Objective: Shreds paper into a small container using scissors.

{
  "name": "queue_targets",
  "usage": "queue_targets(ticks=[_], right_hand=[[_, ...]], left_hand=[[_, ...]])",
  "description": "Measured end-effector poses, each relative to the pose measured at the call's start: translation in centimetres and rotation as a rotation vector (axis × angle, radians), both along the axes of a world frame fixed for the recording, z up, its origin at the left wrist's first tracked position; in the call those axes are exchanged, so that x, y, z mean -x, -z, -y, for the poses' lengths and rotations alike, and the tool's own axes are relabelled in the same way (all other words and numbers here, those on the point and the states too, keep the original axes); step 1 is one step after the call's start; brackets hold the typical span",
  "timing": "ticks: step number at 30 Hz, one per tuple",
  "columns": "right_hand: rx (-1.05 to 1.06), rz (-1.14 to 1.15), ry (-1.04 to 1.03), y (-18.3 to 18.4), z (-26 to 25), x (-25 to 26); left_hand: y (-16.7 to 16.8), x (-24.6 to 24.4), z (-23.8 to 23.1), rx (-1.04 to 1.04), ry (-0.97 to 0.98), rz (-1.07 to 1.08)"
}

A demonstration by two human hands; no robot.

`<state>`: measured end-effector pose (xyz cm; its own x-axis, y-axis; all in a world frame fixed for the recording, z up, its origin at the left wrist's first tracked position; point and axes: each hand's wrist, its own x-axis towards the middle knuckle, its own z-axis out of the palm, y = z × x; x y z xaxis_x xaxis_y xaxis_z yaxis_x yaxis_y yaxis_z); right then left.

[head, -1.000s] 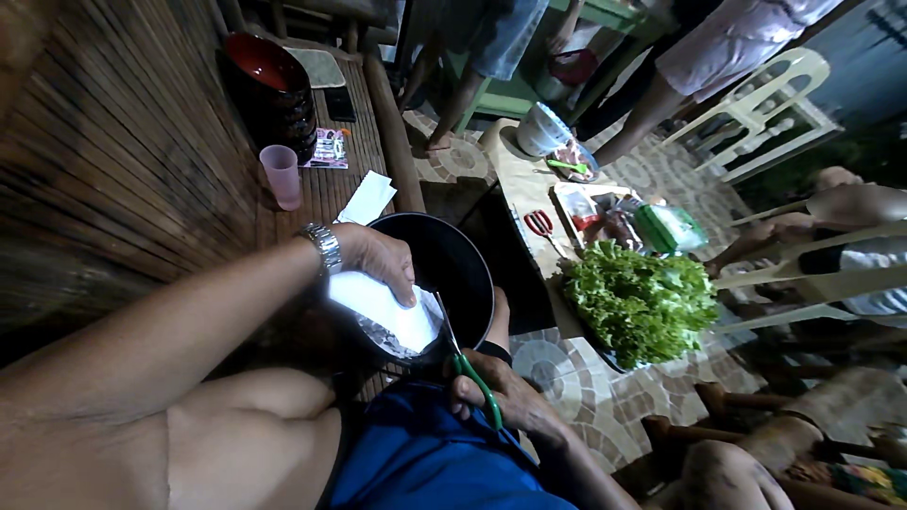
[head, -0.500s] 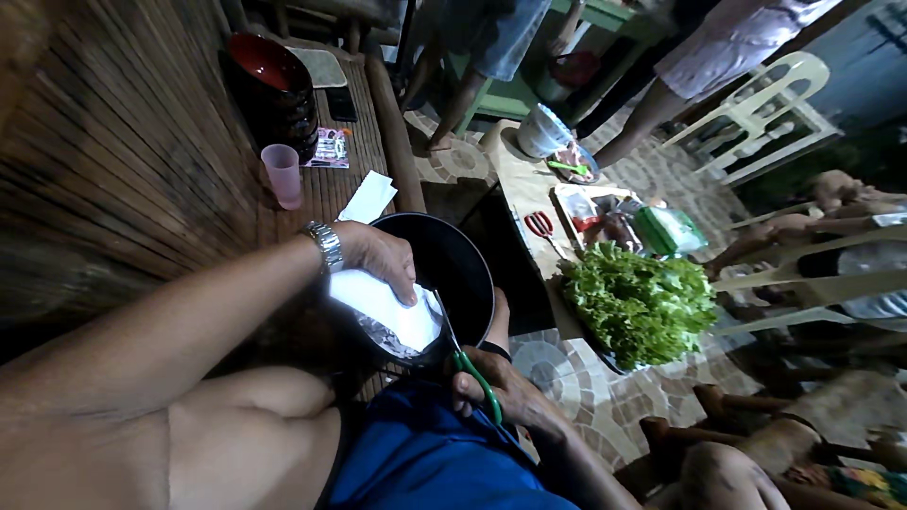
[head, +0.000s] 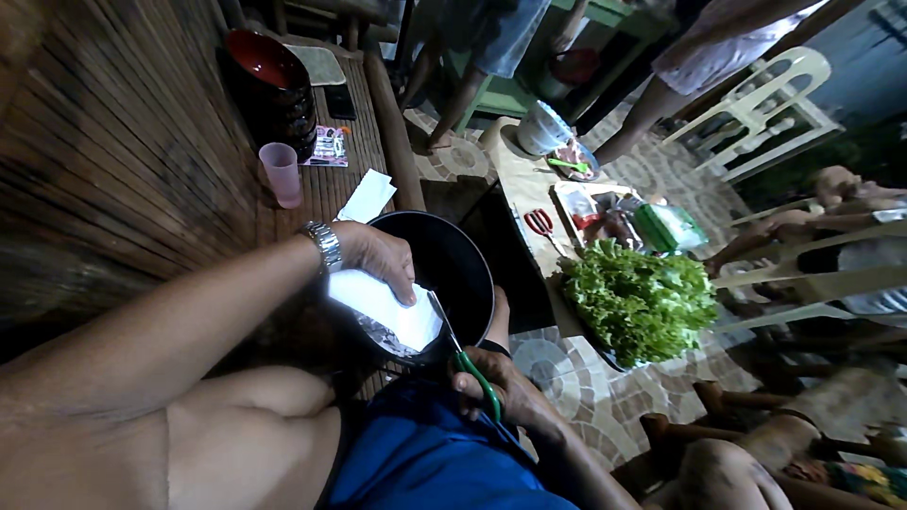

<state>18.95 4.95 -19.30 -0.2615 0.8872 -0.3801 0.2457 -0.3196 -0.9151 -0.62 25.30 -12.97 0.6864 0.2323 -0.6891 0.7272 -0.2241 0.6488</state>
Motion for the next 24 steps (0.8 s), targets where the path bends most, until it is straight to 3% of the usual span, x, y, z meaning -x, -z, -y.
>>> queue_targets(ticks=[14,19,24], right_hand=[[-0.020,-0.079,0.054,0.2,0.0,0.0],[-0.008,0.031,-0.095,0.1,0.4,-1.1],[0.006,0.061,-0.120,-0.1,0.2,-0.9]], left_hand=[[0.2,-0.1,0.1,-0.004,0.001,-0.001],[0.3,0.0,-0.1,0.011,-0.018,0.012],[0.4,0.0,0.0,0.019,-0.019,0.040]])
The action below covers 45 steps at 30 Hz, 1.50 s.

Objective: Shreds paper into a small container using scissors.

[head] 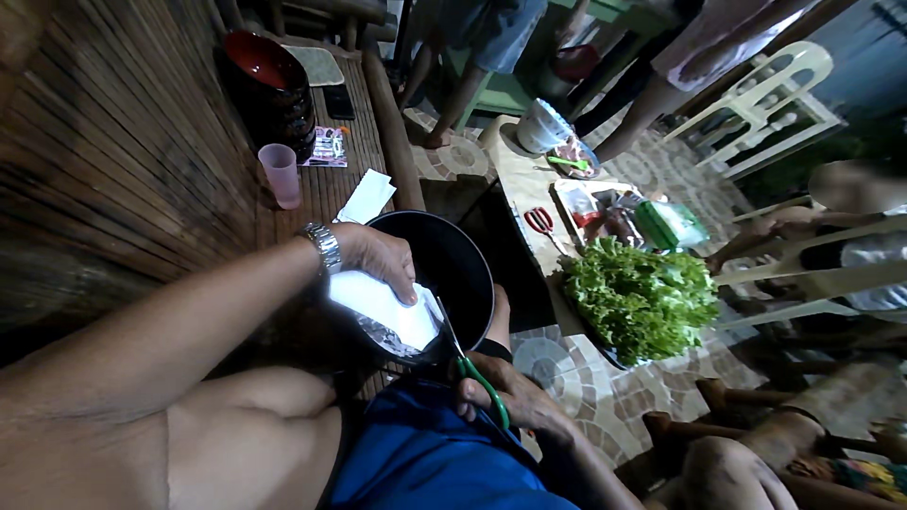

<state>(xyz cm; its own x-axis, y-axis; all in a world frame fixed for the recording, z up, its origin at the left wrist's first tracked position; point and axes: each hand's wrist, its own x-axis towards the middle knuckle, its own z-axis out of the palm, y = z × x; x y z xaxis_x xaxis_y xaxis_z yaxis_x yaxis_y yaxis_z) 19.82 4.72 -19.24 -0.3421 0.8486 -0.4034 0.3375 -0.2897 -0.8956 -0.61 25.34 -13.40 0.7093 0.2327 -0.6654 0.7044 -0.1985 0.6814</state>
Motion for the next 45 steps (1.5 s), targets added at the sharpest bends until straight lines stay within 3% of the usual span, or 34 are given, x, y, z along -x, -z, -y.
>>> queue_targets(ticks=[16,34,42,45], right_hand=[[-0.017,-0.059,0.126,0.2,0.0,0.7],[-0.045,-0.096,0.136,0.0,-0.3,0.5],[0.000,-0.201,0.003,-0.3,0.6,-1.2],[-0.074,-0.181,-0.135,0.2,1.3,-2.2]], left_hand=[[0.0,0.1,0.0,-0.016,0.014,-0.006],[-0.5,-0.7,0.3,-0.023,0.021,-0.027],[1.6,0.2,-1.2,-0.148,0.084,0.104],[-0.1,0.5,-2.3,-0.215,-0.025,0.115]])
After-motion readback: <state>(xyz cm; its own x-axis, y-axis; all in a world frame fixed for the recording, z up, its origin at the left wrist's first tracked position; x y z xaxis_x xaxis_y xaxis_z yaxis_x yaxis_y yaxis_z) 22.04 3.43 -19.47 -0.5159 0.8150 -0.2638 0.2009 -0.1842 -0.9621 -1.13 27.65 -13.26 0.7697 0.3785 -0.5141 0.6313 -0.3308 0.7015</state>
